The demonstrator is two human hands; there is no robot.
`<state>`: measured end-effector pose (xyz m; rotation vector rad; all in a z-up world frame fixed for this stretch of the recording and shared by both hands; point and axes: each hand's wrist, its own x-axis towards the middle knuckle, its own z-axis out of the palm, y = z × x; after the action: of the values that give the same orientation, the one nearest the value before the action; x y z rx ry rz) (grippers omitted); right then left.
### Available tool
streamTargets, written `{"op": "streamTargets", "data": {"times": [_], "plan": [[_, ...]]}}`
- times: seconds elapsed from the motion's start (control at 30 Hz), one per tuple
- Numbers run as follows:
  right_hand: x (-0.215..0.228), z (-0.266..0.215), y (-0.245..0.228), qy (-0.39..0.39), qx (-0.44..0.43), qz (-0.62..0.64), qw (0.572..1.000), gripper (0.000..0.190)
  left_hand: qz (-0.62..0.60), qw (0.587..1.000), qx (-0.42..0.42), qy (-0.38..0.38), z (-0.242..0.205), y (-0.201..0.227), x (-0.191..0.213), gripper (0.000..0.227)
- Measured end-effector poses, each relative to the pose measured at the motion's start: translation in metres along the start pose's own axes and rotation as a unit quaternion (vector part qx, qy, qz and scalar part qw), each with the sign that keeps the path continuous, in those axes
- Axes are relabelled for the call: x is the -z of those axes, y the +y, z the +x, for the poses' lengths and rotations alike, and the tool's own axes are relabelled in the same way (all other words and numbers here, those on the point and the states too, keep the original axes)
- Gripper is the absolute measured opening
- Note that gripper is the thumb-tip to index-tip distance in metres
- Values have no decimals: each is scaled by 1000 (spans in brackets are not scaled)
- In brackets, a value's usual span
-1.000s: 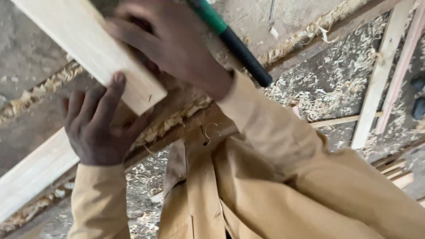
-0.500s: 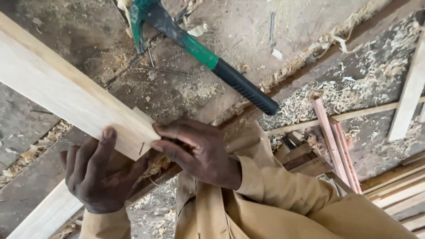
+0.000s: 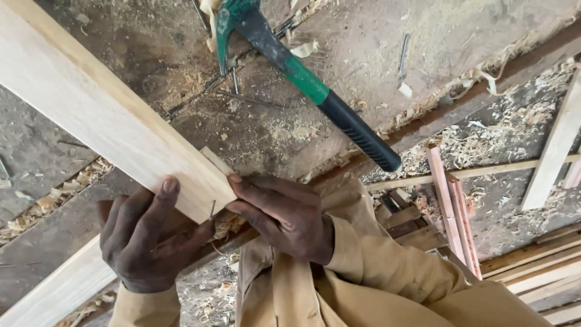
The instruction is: Assembling a wooden frame by aligning wood pieces and hammering nails into the joints.
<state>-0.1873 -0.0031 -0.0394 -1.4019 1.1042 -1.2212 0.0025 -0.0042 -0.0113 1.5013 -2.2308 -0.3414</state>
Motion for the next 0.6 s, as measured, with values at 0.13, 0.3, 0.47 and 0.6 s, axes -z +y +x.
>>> {"op": "streamTargets", "data": {"times": [0.13, 0.3, 0.47, 0.6], "plan": [[2, 0, 3, -16, -20, -8, 1000, 32, -5, 1000, 1, -17, 4, -4, 3, 51], [11, 1, 6, -34, -30, -6, 999, 25, -5, 1000, -16, -21, 4, -5, 4, 51], [49, 14, -12, 102, 67, -297, 947, 28, -8, 1000, -27, 2, -1, -10, 2, 56], [64, 17, -20, 17, -37, -471, 881, 51, -8, 1000, -24, 11, -1, -3, 4, 58]]}}
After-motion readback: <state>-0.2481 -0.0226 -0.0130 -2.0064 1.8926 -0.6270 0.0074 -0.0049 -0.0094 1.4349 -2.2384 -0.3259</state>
